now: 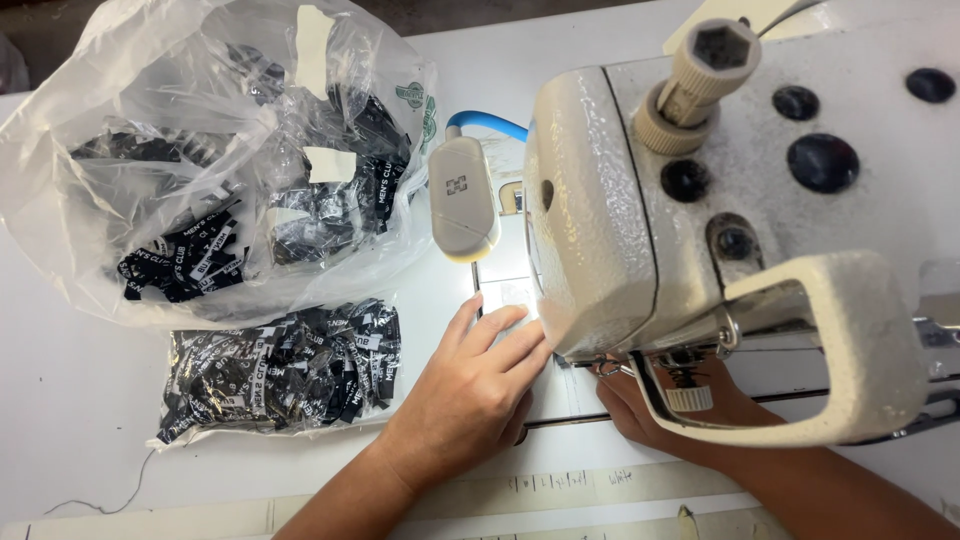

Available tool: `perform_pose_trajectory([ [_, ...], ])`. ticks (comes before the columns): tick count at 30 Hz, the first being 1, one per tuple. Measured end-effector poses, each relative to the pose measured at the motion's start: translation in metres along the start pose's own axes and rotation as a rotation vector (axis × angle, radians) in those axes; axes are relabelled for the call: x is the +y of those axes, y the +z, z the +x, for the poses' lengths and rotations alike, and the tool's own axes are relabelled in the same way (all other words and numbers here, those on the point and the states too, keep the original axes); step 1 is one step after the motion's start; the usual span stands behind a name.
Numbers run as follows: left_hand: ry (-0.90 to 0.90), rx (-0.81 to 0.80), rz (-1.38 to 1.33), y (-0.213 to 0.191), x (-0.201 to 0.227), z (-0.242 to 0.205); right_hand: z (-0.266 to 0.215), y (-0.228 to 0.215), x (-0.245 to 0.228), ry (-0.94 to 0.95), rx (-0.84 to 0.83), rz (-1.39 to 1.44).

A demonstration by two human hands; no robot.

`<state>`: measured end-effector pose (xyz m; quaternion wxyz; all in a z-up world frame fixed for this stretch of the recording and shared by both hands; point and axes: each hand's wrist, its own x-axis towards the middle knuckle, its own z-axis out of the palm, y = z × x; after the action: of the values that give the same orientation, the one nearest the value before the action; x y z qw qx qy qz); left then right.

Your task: The person takes small black clothing labels from a plastic bag and places them under the presser foot of a sewing machine. They sew the labels onto a strip of white fabric, then cut the thread and remove the finished piece. The person repeats this process with several labels.

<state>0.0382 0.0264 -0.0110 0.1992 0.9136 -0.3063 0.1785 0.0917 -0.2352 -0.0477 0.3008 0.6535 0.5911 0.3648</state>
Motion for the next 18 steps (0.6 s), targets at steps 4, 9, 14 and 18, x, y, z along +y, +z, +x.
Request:
perform_pose_trajectory([
  [4, -0.016, -0.003, 0.022, 0.001, 0.001, -0.001, -0.033, 0.033, -0.028, -0.064, 0.014, 0.104],
  [9, -0.02, -0.004, 0.045, 0.003, 0.001, -0.004, 0.014, -0.009, 0.01, 0.247, 0.126, 0.166],
  [14, -0.017, -0.011, 0.045, 0.003, 0.001, -0.004, -0.005, 0.003, -0.007, 0.145, 0.078, 0.138],
  [18, -0.011, -0.003, 0.04, 0.003, 0.001, -0.004, -0.009, 0.004, -0.007, 0.093, 0.027, 0.135],
])
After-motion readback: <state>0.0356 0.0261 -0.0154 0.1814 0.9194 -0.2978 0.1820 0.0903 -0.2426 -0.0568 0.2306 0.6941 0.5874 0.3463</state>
